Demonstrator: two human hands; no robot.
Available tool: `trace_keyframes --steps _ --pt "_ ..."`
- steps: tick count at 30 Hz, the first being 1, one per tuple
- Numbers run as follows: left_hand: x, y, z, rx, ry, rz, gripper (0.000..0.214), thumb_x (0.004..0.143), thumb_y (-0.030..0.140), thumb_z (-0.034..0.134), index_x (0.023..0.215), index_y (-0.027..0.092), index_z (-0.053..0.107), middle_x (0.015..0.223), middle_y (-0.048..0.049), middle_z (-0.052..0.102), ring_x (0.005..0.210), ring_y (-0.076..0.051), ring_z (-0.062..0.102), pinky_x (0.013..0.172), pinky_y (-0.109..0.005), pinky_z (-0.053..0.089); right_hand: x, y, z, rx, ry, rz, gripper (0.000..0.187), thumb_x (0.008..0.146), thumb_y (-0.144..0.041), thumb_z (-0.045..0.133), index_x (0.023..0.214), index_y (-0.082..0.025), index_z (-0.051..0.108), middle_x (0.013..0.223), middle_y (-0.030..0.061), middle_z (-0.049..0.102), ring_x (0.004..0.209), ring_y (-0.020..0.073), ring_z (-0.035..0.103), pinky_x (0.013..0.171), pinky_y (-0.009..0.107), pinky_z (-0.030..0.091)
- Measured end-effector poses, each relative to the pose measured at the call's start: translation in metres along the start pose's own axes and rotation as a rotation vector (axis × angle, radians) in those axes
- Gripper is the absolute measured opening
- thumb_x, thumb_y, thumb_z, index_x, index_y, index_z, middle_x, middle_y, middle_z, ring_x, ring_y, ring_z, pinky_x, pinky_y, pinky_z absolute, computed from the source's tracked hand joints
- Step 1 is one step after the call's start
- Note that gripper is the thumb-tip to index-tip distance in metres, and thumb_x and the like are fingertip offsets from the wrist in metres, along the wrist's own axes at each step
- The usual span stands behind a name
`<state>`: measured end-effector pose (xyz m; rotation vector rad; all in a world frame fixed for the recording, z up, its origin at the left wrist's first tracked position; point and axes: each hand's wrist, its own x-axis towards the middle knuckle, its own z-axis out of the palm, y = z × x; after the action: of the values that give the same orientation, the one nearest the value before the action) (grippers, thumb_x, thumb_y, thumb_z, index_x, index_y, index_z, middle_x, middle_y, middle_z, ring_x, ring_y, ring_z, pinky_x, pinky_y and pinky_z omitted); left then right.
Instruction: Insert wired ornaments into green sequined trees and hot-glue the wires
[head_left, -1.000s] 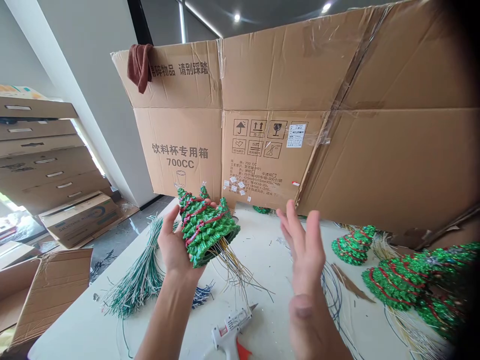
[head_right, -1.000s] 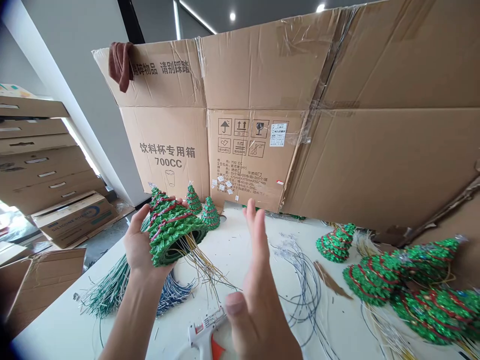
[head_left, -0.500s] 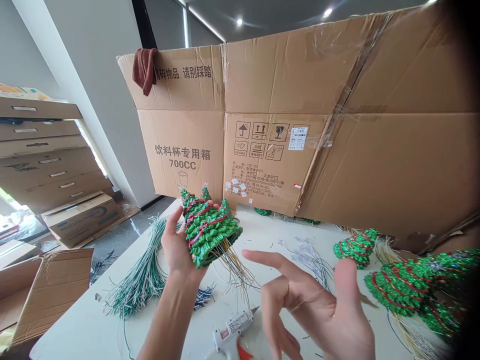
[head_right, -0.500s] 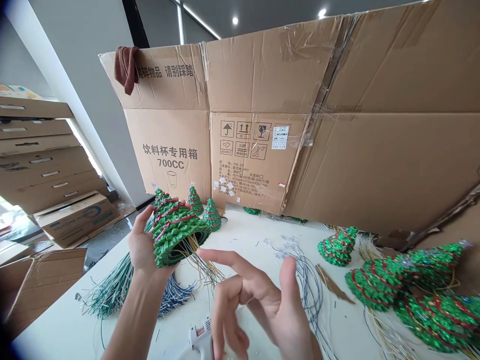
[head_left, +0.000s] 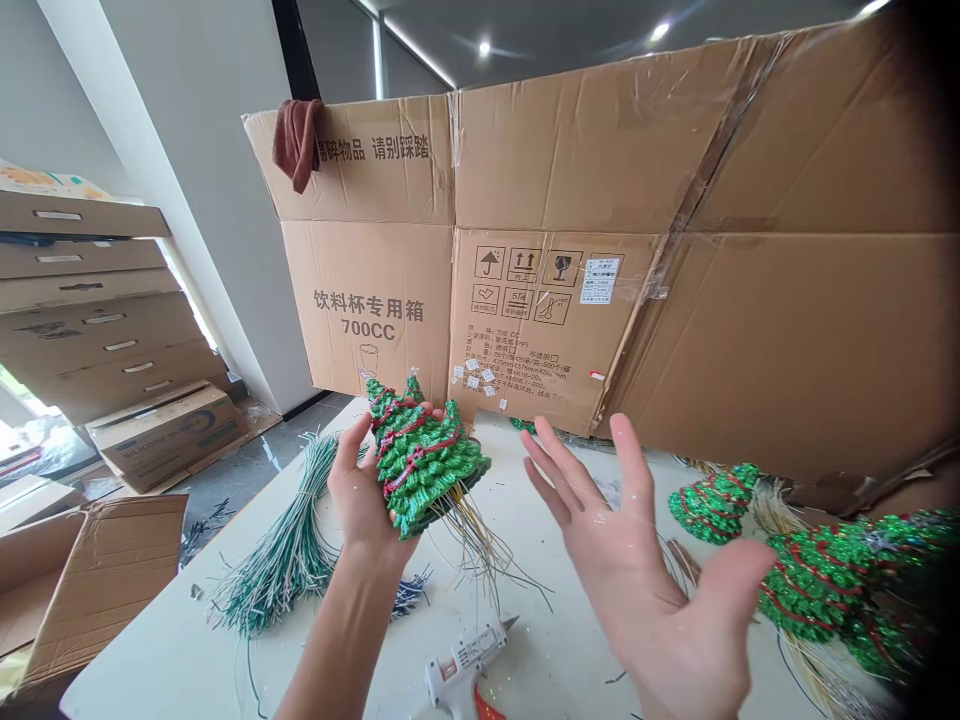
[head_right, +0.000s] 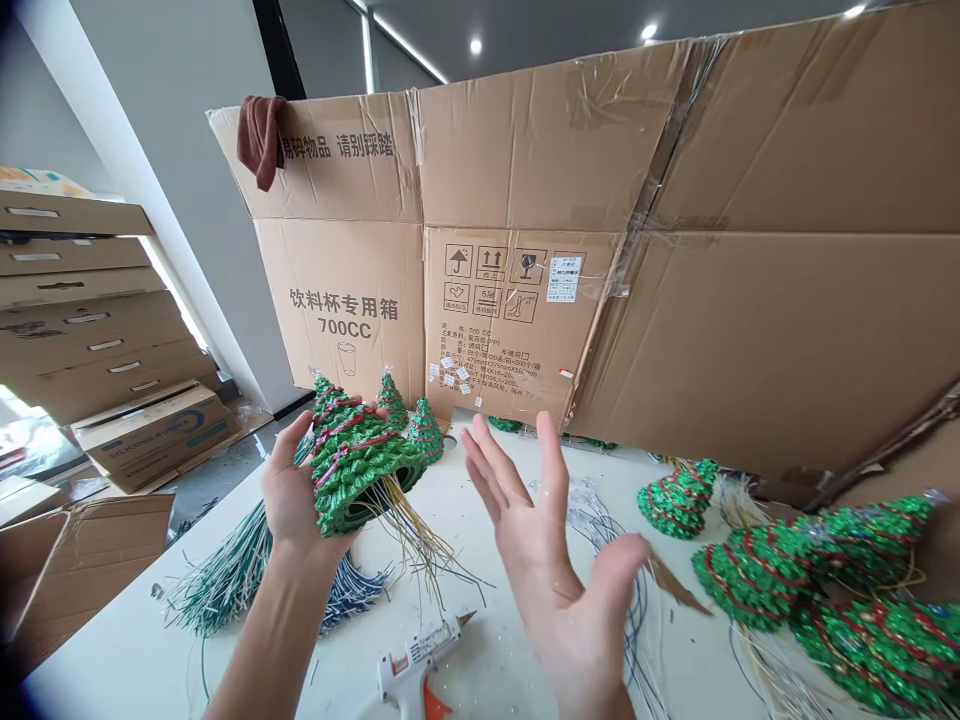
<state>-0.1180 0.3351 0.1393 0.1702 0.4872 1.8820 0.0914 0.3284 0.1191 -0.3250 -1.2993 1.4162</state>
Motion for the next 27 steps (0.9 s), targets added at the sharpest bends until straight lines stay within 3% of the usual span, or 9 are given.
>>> trace_keyframes --steps 3,6,7,9,11,14,18,22,27 --pt "0.0 0.0 0.0 0.0 0.002 -0.01 0.035 0.096 0.041 0.065 0.116 0.017 0.081 0.103 -0.0118 0.085 0.116 -0.035 0.079 0.108 -0.048 0.061 0.003 -0.006 0.013 0.376 0.035 0.003 0.098 0.095 -0.094 0.007 0.176 -0.043 0.027 0.156 0.0067 0.07 0.157 0.0318 0.053 0.133 0.064 0.031" --pt "0.002 0.0 -0.002 -0.004 -0.036 -0.009 0.036 0.096 0.041 0.064 0.117 0.017 0.081 0.103 -0.0119 0.085 0.115 -0.035 0.08 0.107 -0.049 0.061 0.002 -0.007 0.009 0.54 -0.116 0.143 0.094 0.099 -0.091 0.009 0.166 -0.04 0.051 0.084 0.0043 0.079 0.089 0.0275 0.082 0.1 0.052 0.063" --pt "0.003 0.0 -0.003 -0.007 -0.053 -0.004 0.036 0.096 0.04 0.064 0.117 0.017 0.081 0.103 -0.012 0.085 0.115 -0.035 0.08 0.107 -0.049 0.061 0.001 -0.008 0.006 0.558 -0.212 0.171 0.094 0.099 -0.089 0.007 0.16 -0.04 0.059 0.064 -0.0007 0.064 0.062 0.0228 0.073 0.079 0.044 0.066" --pt "0.004 0.0 -0.005 -0.01 -0.08 0.005 0.036 0.096 0.04 0.064 0.118 0.018 0.081 0.104 -0.0117 0.085 0.114 -0.034 0.08 0.106 -0.049 0.062 -0.002 -0.009 -0.001 0.449 -0.389 0.165 0.096 0.101 -0.087 0.005 0.14 -0.039 0.078 0.054 -0.0058 0.036 0.039 0.0156 0.045 0.05 0.031 0.051" --pt "0.004 0.0 -0.006 -0.006 -0.093 0.016 0.035 0.096 0.04 0.064 0.118 0.019 0.081 0.105 -0.0111 0.085 0.114 -0.034 0.08 0.106 -0.049 0.062 -0.007 -0.015 -0.005 0.064 -0.469 0.154 0.089 0.102 -0.088 0.021 0.114 -0.033 0.09 0.06 -0.0029 0.038 0.046 0.0153 0.041 0.049 0.031 0.044" --pt "0.003 -0.001 -0.005 0.0 -0.084 0.035 0.035 0.096 0.039 0.065 0.118 0.018 0.081 0.105 -0.0117 0.085 0.115 -0.035 0.08 0.107 -0.049 0.061 -0.017 -0.025 -0.005 -0.627 -0.414 0.224 0.057 0.098 -0.078 0.062 0.121 -0.033 0.088 0.089 0.0087 0.071 0.081 0.0266 0.066 0.08 0.042 0.056" --pt "0.002 -0.001 -0.004 0.006 -0.075 0.039 0.036 0.096 0.039 0.066 0.119 0.017 0.081 0.105 -0.0122 0.085 0.116 -0.035 0.079 0.108 -0.049 0.061 -0.026 -0.032 0.001 -0.955 -0.357 0.205 0.049 0.108 -0.064 0.054 0.138 -0.034 0.079 0.116 0.0129 0.077 0.106 0.0364 0.07 0.096 0.052 0.057" --pt "0.0 -0.001 -0.001 0.005 -0.051 0.022 0.037 0.095 0.04 0.065 0.119 0.017 0.081 0.103 -0.0119 0.085 0.117 -0.036 0.079 0.108 -0.05 0.061 -0.03 -0.031 0.005 -1.123 -0.074 -0.006 0.054 0.112 -0.059 0.045 0.159 -0.04 0.06 0.155 0.0097 0.062 0.149 0.0446 0.049 0.123 0.07 0.038" --pt "-0.001 -0.001 0.0 -0.002 -0.047 0.024 0.036 0.095 0.04 0.065 0.118 0.016 0.081 0.102 -0.0126 0.085 0.117 -0.036 0.079 0.107 -0.05 0.061 -0.019 -0.024 0.016 -0.978 0.141 -0.196 0.072 0.11 -0.07 0.035 0.177 -0.045 0.023 0.189 -0.0055 0.009 0.173 0.0424 0.006 0.137 0.07 0.009"
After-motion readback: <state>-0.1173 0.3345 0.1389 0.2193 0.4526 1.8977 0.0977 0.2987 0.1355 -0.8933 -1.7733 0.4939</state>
